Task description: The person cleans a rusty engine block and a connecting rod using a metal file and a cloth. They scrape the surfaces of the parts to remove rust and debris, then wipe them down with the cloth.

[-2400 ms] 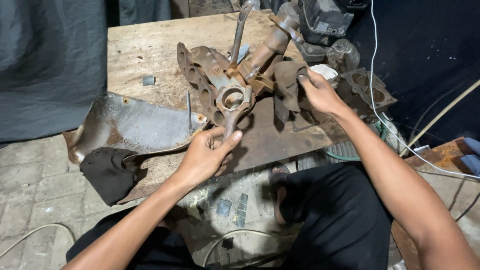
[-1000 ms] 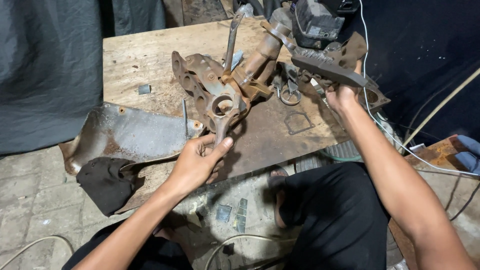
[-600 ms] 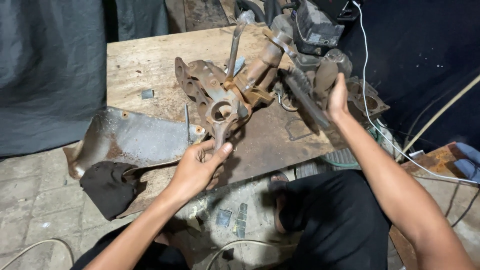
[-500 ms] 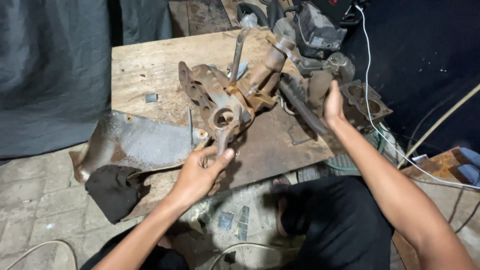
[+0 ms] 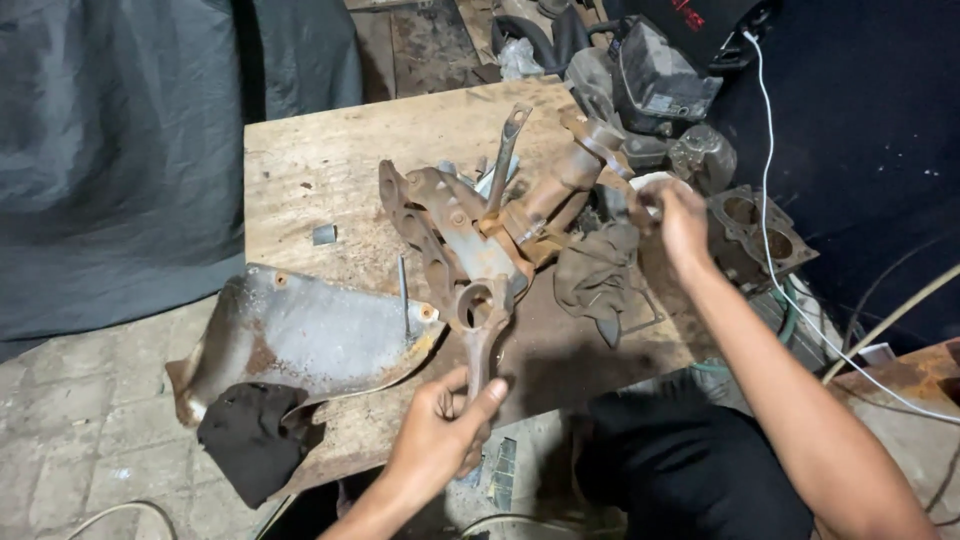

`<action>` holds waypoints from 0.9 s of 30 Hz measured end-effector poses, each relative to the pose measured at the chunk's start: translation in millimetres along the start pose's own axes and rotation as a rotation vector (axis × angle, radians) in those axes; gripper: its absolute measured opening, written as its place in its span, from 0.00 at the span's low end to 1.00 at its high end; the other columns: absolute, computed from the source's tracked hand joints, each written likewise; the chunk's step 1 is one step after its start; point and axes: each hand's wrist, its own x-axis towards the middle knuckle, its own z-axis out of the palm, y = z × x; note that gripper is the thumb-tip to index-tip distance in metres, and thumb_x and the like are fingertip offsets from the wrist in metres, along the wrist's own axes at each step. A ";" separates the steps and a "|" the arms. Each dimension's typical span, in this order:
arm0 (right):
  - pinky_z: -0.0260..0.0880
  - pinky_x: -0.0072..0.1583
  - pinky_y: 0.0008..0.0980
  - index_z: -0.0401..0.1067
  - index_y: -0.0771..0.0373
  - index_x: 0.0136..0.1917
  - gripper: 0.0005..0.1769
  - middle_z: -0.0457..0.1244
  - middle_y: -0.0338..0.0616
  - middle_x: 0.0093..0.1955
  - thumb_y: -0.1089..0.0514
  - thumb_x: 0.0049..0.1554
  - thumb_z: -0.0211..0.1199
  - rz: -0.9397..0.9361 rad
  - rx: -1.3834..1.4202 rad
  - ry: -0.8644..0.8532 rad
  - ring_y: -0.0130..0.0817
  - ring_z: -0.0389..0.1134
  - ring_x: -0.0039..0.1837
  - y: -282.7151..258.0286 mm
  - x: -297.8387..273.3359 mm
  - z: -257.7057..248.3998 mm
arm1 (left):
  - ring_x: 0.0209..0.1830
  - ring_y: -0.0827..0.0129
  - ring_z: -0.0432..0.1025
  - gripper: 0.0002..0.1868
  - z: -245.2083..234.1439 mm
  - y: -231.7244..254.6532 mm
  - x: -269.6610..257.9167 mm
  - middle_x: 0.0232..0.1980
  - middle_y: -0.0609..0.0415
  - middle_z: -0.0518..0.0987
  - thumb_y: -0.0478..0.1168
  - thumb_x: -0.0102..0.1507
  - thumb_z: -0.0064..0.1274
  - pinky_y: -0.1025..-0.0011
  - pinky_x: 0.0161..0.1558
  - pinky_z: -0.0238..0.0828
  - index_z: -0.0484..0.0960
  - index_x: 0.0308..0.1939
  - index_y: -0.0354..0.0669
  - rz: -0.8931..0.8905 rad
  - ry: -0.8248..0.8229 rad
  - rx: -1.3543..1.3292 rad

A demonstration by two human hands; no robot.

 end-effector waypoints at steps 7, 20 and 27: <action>0.68 0.51 0.20 0.76 0.60 0.54 0.12 0.68 0.38 0.48 0.63 0.61 0.53 -0.011 0.127 -0.199 0.24 0.67 0.49 54.1 158.5 32.5 | 0.05 0.76 0.49 0.11 5.9 -0.5 6.9 0.15 0.54 0.68 0.35 0.67 0.58 0.73 0.09 0.40 0.83 0.49 0.30 -0.070 0.001 -0.098; 0.60 0.71 0.47 0.67 0.73 0.63 0.37 0.62 0.59 0.64 0.46 0.50 0.72 -0.432 0.096 -1.353 0.50 0.61 0.67 65.9 212.8 181.8 | 0.14 0.79 0.70 0.32 -22.4 -55.9 37.7 0.20 0.56 0.81 0.41 0.54 0.71 0.81 0.19 0.63 0.82 0.59 0.29 0.179 -0.007 0.170; 0.73 0.54 0.26 0.78 0.65 0.49 0.12 0.72 0.41 0.47 0.71 0.50 0.64 -0.417 -0.192 -1.184 0.26 0.71 0.48 12.3 184.1 166.2 | 0.17 0.87 0.58 0.26 -54.2 -112.3 66.8 0.16 0.69 0.67 0.33 0.61 0.51 0.82 0.26 0.42 0.88 0.62 0.52 -0.019 -0.297 0.287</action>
